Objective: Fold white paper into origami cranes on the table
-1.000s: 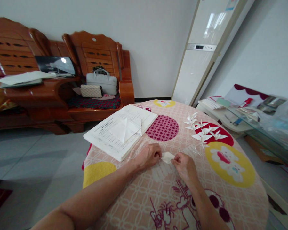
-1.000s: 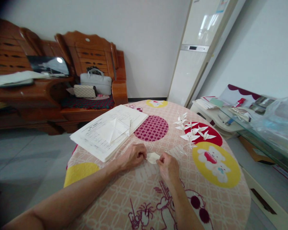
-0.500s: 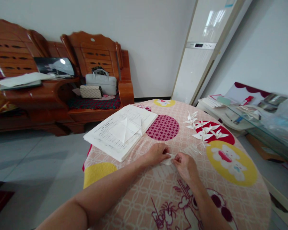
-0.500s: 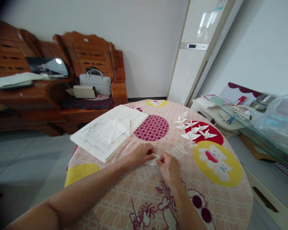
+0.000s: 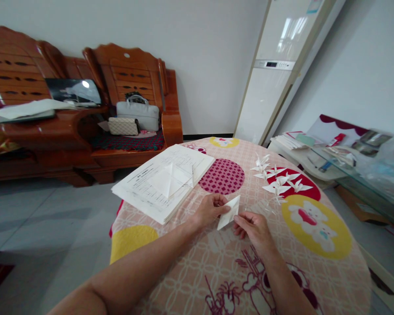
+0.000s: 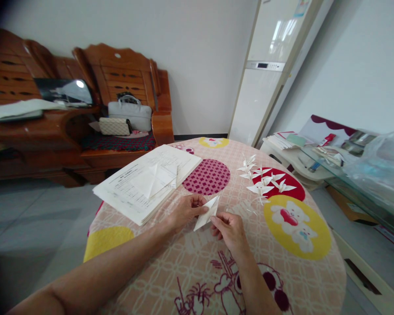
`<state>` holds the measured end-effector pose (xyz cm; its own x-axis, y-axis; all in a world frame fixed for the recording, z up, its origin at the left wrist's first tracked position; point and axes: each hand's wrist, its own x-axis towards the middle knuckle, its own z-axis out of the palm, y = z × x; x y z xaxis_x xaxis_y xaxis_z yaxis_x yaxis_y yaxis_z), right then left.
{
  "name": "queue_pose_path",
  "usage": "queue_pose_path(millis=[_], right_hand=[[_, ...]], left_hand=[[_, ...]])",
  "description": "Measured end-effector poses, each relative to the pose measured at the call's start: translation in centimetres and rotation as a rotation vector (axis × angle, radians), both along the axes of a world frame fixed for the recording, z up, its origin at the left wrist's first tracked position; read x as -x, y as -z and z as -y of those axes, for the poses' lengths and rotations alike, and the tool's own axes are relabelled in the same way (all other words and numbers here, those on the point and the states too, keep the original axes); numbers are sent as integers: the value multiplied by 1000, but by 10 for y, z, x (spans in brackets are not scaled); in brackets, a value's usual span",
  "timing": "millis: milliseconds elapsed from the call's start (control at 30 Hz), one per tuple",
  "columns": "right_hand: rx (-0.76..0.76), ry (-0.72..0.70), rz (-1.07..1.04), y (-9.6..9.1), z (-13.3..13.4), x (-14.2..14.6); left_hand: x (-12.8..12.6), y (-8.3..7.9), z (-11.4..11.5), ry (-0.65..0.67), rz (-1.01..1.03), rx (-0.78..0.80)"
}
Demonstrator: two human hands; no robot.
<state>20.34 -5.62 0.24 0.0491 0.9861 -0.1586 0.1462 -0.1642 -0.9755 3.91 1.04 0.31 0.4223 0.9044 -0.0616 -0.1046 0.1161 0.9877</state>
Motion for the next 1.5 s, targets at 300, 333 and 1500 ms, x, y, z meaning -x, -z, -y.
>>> queue_pose_path(millis=[300,333,1500], right_hand=[[-54,78,-128,-4,0,6],[-53,79,-129,-4,0,5],[115,-224,-117,7,5,-10]], left_hand=[[3,-2,4,143,63,149],[4,-2,4,172,46,148],[14,3,0,97,-206,-51]])
